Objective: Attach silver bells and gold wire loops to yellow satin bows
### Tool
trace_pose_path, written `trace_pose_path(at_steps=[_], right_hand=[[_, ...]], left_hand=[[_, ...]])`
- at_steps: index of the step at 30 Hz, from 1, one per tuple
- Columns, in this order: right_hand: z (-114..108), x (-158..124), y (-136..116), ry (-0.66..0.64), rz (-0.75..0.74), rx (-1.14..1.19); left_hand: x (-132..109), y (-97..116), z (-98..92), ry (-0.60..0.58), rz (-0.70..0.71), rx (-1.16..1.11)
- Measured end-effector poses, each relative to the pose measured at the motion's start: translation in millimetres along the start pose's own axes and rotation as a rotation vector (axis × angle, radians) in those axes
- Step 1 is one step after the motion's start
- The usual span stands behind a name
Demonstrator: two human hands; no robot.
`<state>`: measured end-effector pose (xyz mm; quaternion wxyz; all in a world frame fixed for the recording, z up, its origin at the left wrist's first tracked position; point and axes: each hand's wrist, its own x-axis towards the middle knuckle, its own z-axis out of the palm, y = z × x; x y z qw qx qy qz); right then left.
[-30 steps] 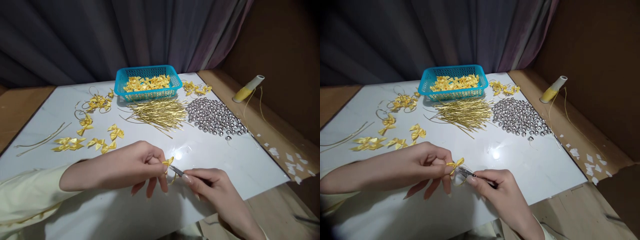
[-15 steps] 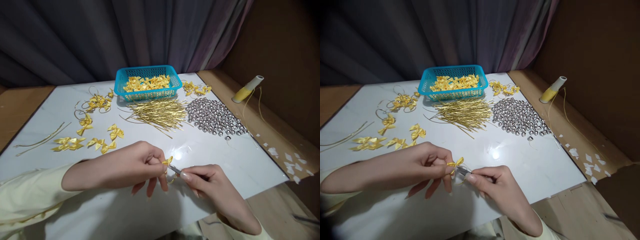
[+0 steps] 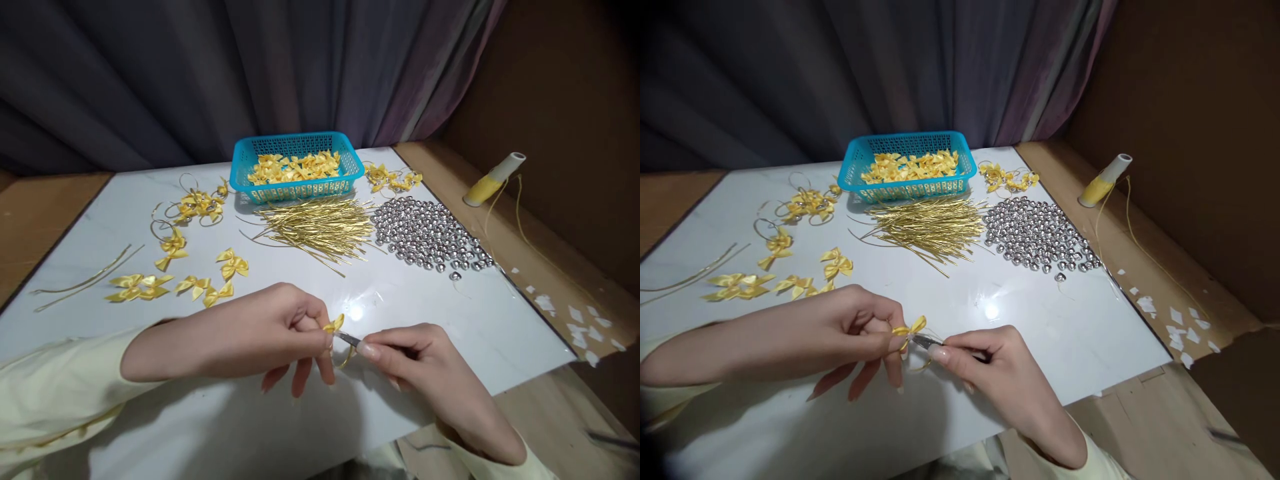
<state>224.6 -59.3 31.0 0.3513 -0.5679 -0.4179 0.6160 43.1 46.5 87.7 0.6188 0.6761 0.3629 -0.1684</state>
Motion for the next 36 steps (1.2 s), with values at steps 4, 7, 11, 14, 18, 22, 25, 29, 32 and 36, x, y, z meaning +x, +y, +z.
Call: trace_pose_path(at_steps=[4,7,11,14,18,22,25,29,32,36], right_hand=[[-2,1,2,-0.033,-0.018,0.002],[-3,1,2,-0.021,-0.054,-0.027],[-3,1,2,-0.009,-0.102,-0.068],[-3,1,1,-0.014,-0.124,-0.090],[-4,1,-3,0.005,-0.183,-0.173],[-5,-2,-5,0.031,-0.242,-0.276],[-5,-3,-6,0.041,-0.256,-0.315],[-5,-3,-7,0.032,-0.247,-0.322],[-3,-3,-9,0.026,-0.237,-0.334],[0,-5,-12,0.047,-0.240,-0.383]], left_hand=[[-1,1,0.9,-0.005,0.001,-0.001],[-1,1,0.6,-0.014,0.010,0.000],[0,1,-0.1,-0.016,0.021,-0.017],[-1,3,-0.8,-0.042,0.013,-0.035],[-4,7,-2.9,-0.096,0.007,-0.112],[-7,12,-4.8,-0.127,0.039,-0.223],[-8,13,-5.5,-0.128,0.054,-0.243],[-7,13,-5.7,-0.123,0.055,-0.239],[-8,12,-5.7,-0.104,0.040,-0.221],[-10,9,-5.8,-0.081,0.016,-0.181]])
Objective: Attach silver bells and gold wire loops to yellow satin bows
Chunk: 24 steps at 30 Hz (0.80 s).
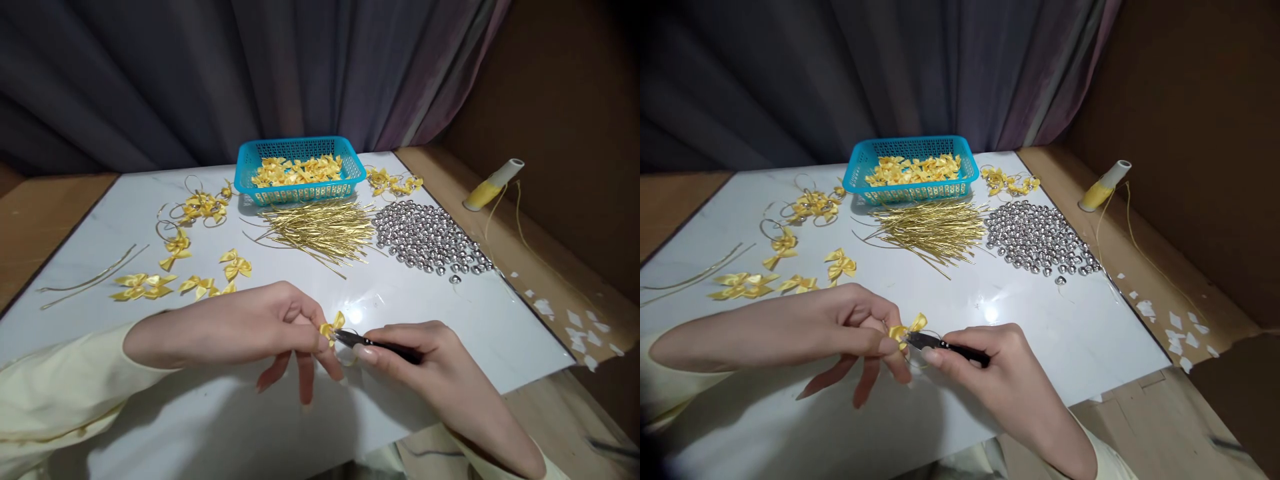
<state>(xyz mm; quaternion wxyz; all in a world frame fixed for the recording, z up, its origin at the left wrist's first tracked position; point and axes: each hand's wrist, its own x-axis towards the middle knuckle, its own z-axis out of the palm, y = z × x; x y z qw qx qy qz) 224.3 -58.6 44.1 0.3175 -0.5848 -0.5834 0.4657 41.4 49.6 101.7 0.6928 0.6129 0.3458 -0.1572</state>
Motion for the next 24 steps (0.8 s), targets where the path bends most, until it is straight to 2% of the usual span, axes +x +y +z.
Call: trace_pose_path(at_steps=[11,20,24], right_hand=[[6,-4,-3,0.106,-0.133,-0.085],[3,-3,3,0.103,-0.019,0.029],[2,-3,5,0.063,-0.019,0.034]], left_hand=[[-1,2,1.4,-0.012,0.033,-0.077],[-1,-5,-1.2,-0.030,0.069,-0.156],[-2,-4,-1.6,-0.056,0.077,-0.163]])
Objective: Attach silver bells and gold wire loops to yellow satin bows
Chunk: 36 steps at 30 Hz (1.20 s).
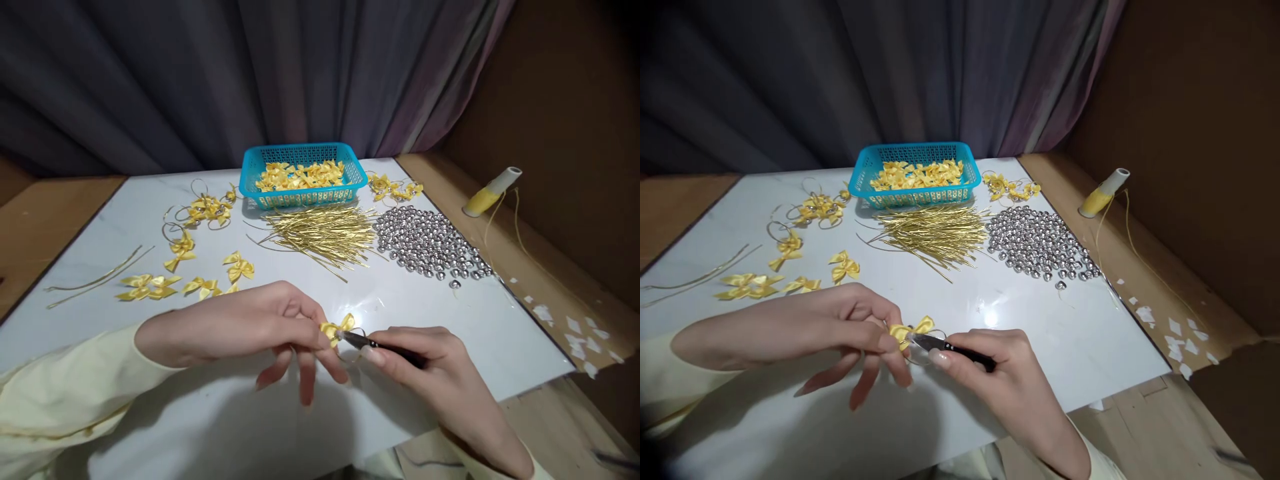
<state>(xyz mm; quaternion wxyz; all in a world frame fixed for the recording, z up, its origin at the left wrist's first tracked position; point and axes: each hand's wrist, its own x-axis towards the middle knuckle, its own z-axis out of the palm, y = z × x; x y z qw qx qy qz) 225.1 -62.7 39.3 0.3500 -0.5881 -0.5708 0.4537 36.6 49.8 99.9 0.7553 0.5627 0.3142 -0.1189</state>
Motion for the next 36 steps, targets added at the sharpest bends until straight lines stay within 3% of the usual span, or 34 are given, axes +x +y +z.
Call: trace_pose_path(at_steps=[7,25,36], right_hand=[[-2.2,4.3,-3.8,-0.051,-0.051,-0.032],[-4.9,3.9,-6.8,-0.012,-0.149,-0.114],[-8.1,5.0,0.7,-0.076,-0.007,-0.008]], left_hand=[[-0.6,6.0,1.7,-0.018,-0.043,-0.006],[-1.7,4.3,1.2,-0.009,-0.028,0.003],[-1.3,1.3,0.6,-0.010,-0.002,-0.014]])
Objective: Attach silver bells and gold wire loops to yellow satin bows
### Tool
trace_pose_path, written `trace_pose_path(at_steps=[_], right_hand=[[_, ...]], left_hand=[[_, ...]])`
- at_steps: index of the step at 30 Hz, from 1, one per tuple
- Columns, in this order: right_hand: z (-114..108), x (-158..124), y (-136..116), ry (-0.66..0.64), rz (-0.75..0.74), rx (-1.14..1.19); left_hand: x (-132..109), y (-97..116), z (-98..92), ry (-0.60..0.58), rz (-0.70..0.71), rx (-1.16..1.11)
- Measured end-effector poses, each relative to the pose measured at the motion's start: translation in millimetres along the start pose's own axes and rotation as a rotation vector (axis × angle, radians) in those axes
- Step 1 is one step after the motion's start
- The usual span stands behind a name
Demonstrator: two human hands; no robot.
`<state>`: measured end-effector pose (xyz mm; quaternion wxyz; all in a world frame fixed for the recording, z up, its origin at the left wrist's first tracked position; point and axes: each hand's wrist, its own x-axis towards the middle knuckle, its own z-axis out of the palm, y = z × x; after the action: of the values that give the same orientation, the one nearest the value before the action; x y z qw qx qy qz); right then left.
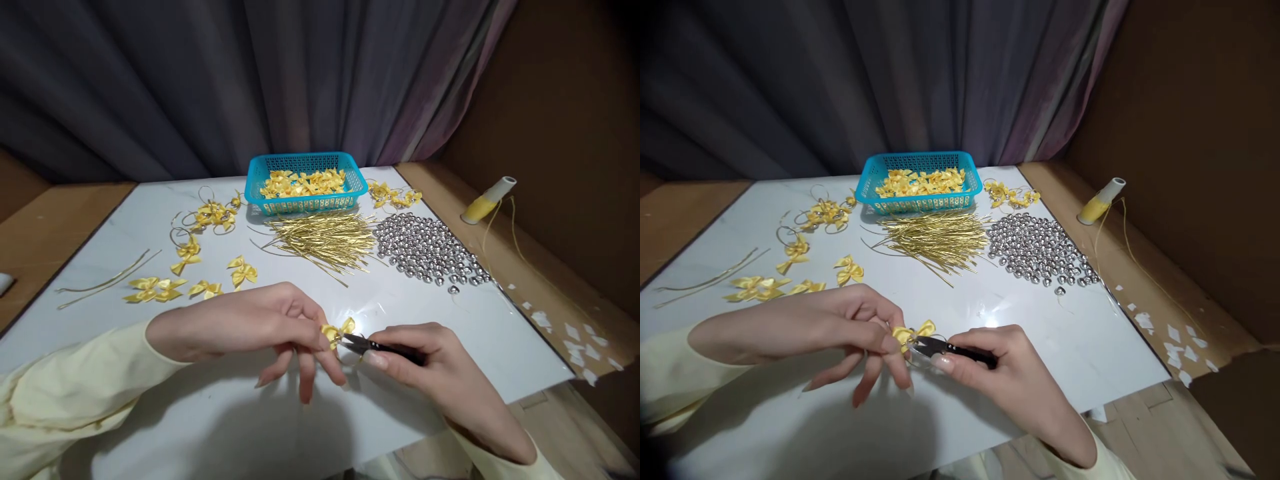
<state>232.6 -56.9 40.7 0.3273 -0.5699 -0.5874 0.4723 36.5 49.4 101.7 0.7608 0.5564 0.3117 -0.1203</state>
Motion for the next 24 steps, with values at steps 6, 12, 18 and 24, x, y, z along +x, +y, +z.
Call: trace_pose_path(at_steps=[6,12,18,24], right_hand=[[-0.3,0.9,-4.6,-0.021,-0.004,0.014],[1.3,2.4,-5.5,-0.017,-0.037,-0.016],[2.7,1.2,-3.6,0.033,-0.078,-0.044],[1.6,-0.2,-1.8,0.058,-0.054,-0.017]], left_hand=[[1.2,1.6,-0.5,-0.004,-0.018,0.002],[1.0,2.6,-0.7,-0.002,-0.022,-0.002],[2.2,0.8,-1.8,-0.012,-0.004,0.015],[2.9,-1.9,-2.1,0.000,0.001,0.002]])
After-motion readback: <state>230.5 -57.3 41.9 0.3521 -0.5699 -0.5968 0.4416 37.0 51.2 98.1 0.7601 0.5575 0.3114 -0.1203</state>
